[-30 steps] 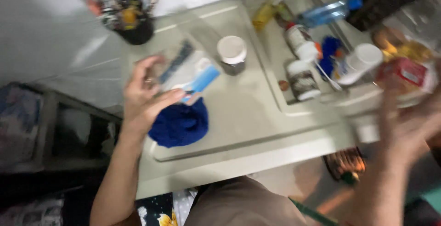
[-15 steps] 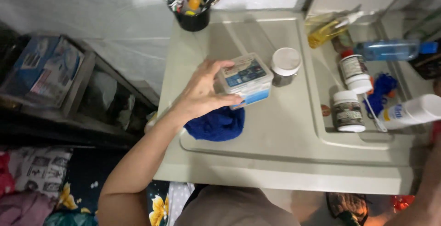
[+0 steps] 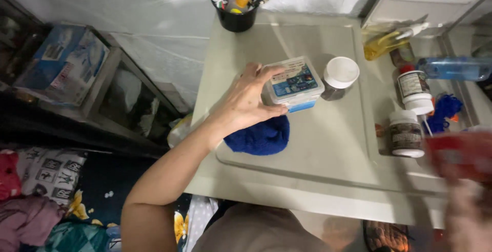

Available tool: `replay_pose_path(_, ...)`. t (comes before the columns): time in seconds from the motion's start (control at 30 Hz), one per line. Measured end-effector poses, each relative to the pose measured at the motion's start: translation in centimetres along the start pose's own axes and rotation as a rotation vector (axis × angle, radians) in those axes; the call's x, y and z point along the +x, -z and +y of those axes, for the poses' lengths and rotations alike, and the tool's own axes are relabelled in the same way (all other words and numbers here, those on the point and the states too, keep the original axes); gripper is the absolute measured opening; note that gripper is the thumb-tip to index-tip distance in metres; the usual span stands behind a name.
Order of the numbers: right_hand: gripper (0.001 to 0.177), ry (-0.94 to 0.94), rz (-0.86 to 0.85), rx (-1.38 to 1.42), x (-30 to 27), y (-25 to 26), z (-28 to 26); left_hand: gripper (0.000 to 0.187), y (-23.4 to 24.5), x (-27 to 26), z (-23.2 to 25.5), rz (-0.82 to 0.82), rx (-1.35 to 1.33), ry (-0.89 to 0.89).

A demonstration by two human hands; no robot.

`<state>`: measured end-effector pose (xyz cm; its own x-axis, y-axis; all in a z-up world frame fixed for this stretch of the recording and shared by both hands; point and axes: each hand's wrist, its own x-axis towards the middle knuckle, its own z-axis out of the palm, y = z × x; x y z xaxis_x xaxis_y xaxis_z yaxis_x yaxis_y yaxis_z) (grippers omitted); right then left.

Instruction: Cleaning a storage bin surface and organizing various toiletries and medicine bottles.

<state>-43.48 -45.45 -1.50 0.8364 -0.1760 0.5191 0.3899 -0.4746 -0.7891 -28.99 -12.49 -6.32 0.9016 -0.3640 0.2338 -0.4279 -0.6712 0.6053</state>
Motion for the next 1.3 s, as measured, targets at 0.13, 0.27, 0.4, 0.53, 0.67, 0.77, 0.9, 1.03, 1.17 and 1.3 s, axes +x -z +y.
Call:
replay_pose_path(0.13, 0.048, 0.226, -0.188, -0.263, -1.8, -5.8, 2.1, 0.083, -0.6, 0.5, -1.8, 0.078, -0.009, -0.056)
replay_pose_path(0.27, 0.063, 0.426, -0.284, -0.231, 1.4, -12.0, 1.0, 0.084, -0.5, 1.2, -3.4, 0.210, -0.059, -0.102)
replay_pose_path(0.4, 0.049, 0.255, -0.296, -0.267, 4.5, -16.7, 1.3, 0.083, 0.3, 2.1, -5.2, 0.339, -0.099, -0.122)
replay_pose_path(0.53, 0.056, 0.000, -0.325, -0.285, 6.8, -22.2, 3.5, 0.080, 0.6, 4.0, -7.4, 0.444, -0.066, -0.070)
replay_pose_path(0.67, 0.070, 0.282, -0.298, -0.426, 6.8, -25.0, 6.8, 0.081, -0.7, 6.9, -9.6, 0.518, -0.081, -0.166)
replay_pose_path(0.77, 0.075, 0.247, -0.276, -0.360, 7.3, -25.2, 6.1, 0.081, -2.2, 9.6, -11.6, 0.515, -0.112, -0.274)
replay_pose_path(0.9, 0.088, 0.233, -0.131, -0.397, 8.3, -25.6, 5.4, 0.079, -3.9, 11.3, -13.2, 0.376, -0.176, -0.266)
replay_pose_path(1.03, 0.091, 0.129, -0.236, -0.593, 10.5, -27.3, 4.3, 0.078, -4.1, 10.3, -13.0, 0.351, -0.233, -0.229)
replay_pose_path(1.17, 0.088, 0.031, -0.292, -0.651, 11.9, -28.6, 3.6, 0.063, 1.3, 9.7, -10.6, 0.432, -0.055, -0.178)
replay_pose_path(1.3, 0.091, -0.082, -0.208, -0.602, 12.3, -29.7, 2.9, 0.030, 7.6, 15.3, -10.7, 0.789, 0.111, -0.220)
